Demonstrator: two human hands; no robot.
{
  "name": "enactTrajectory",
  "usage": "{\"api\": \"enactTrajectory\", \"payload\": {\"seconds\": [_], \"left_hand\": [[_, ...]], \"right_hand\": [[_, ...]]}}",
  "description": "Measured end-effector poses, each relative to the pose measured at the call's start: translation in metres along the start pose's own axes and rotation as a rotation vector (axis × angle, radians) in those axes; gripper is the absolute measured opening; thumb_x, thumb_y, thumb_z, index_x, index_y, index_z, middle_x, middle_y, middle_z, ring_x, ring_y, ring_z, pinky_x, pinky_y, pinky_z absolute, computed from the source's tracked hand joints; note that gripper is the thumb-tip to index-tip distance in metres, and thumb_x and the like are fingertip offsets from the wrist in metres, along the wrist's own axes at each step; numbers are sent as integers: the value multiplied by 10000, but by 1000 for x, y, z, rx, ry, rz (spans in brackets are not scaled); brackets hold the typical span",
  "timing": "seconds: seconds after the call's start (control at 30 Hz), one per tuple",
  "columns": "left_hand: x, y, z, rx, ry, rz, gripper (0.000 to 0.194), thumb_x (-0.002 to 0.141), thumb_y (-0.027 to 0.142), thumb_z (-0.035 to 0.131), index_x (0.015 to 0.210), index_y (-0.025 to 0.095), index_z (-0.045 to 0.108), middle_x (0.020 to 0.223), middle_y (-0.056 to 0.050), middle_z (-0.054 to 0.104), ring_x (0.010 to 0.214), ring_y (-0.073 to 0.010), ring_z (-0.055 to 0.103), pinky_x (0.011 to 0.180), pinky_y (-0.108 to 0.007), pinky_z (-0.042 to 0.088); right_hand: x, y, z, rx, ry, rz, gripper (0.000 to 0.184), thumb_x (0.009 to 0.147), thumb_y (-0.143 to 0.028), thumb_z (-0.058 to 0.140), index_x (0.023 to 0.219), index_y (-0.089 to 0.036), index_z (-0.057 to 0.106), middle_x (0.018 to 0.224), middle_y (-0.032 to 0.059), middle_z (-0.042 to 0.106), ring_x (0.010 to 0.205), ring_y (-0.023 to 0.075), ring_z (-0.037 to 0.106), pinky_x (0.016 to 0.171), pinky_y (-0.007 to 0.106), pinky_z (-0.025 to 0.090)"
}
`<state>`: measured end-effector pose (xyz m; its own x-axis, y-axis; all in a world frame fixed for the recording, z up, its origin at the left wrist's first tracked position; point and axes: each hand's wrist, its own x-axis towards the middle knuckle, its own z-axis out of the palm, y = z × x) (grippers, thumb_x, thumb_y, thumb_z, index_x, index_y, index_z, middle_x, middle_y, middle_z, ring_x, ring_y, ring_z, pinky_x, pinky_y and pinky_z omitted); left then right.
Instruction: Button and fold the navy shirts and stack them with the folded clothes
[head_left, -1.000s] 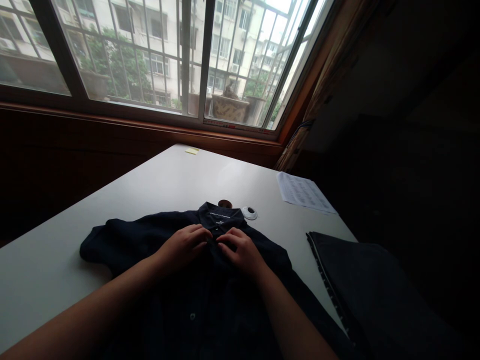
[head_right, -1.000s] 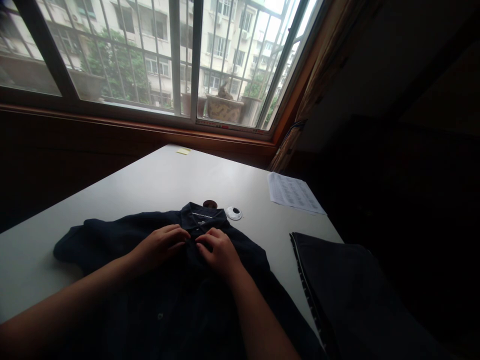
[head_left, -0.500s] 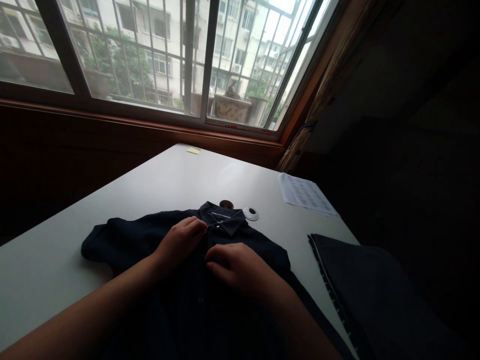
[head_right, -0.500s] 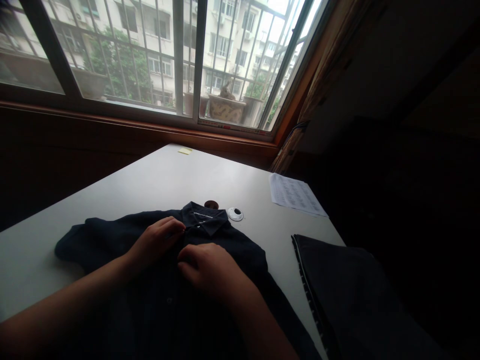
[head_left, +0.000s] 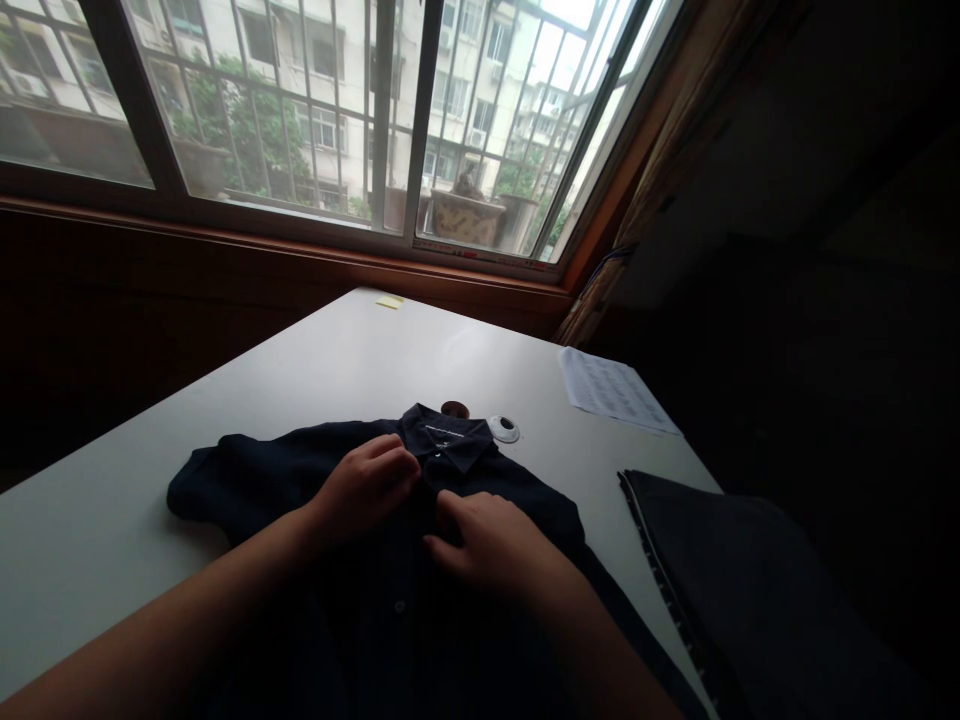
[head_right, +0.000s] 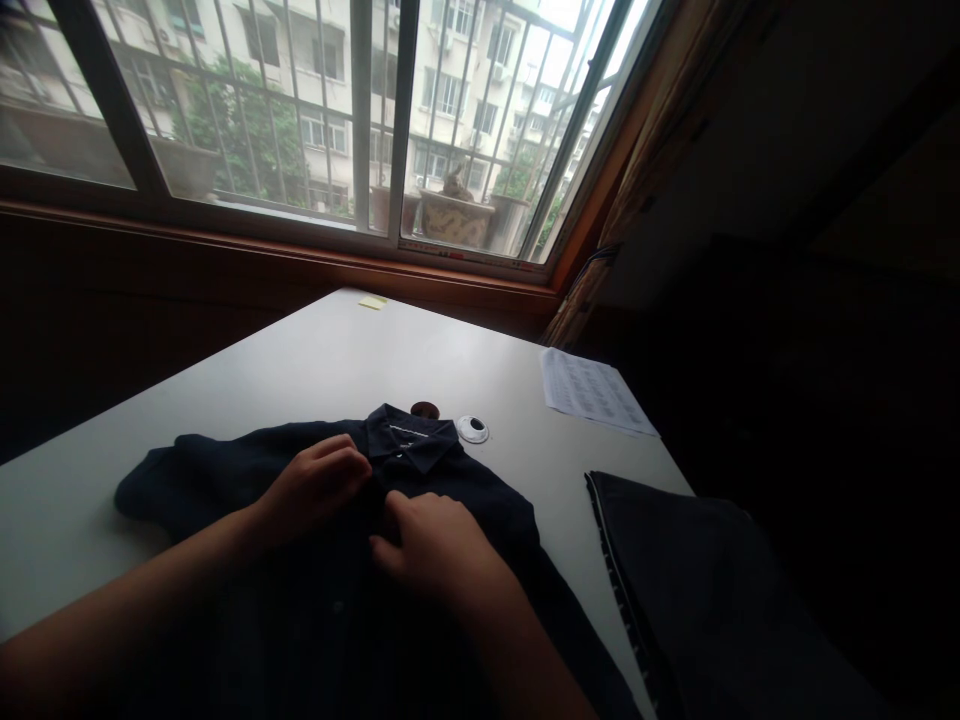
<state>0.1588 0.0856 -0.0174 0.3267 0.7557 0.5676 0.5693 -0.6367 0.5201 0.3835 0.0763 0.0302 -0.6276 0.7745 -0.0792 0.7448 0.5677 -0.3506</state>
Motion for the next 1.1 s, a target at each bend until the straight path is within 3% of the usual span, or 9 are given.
{"api": "enactTrajectory", "payload": {"seconds": [0.1, 0.23, 0.33, 0.5, 0.73, 0.93, 1.1], "left_hand": [[0, 5, -6, 18, -200, 82, 138, 934, 202, 538, 823, 186, 619, 755, -14, 586, 645, -128, 549, 605, -241, 431], [1, 7, -12, -34, -418, 132, 90, 873, 151, 572, 895, 201, 644, 854, -30, 641, 746, -153, 624, 679, -235, 479], [3, 8, -19, -108, -494, 126, 210, 843, 105, 606, 1009, 221, 659, 993, -43, 661, 887, -181, 655, 773, -239, 511], [5, 6, -27, -161, -527, 132, 295, 850, 67, 633, 1063, 262, 689, 1156, -38, 660, 1002, -185, 668, 842, -239, 527], [3, 3, -24, 25, -505, 213, 149, 910, 146, 655, 1002, 232, 734, 972, -32, 688, 798, -146, 673, 707, -220, 512], [2, 2, -20, 171, -517, 359, 124, 939, 160, 636, 1036, 208, 698, 935, -32, 674, 781, -150, 638, 725, -249, 498], [0, 3, -18, 174, -517, 380, 157, 948, 133, 605, 1049, 228, 679, 959, -32, 671, 836, -163, 643, 779, -267, 519]], "right_hand": [[0, 7, -2, 164, -19, 18, 67, 772, -190, 664, 798, -232, 619, 760, 4, 672, 645, 167, 587, 547, 255, 319], [1, 16, -3, 316, 13, -12, 253, 700, -49, 613, 858, -236, 678, 858, 9, 677, 747, 172, 608, 621, 247, 405], [2, 19, -4, 379, -5, 30, 302, 693, -35, 606, 898, -243, 684, 845, -3, 668, 739, 166, 616, 619, 246, 425], [6, 27, -2, 530, -68, 140, 311, 687, -75, 680, 947, -241, 637, 764, -38, 636, 694, 154, 618, 572, 233, 425], [12, 40, 0, 860, -164, 243, 344, 671, -101, 754, 961, -209, 604, 775, -35, 666, 707, 148, 647, 600, 231, 475], [12, 39, -3, 1073, -218, 282, 338, 650, -122, 791, 919, -191, 599, 782, -24, 679, 730, 160, 674, 652, 264, 539], [12, 37, -6, 1115, -215, 284, 308, 642, -169, 837, 840, -178, 600, 761, -34, 663, 690, 137, 655, 649, 255, 534]]}}
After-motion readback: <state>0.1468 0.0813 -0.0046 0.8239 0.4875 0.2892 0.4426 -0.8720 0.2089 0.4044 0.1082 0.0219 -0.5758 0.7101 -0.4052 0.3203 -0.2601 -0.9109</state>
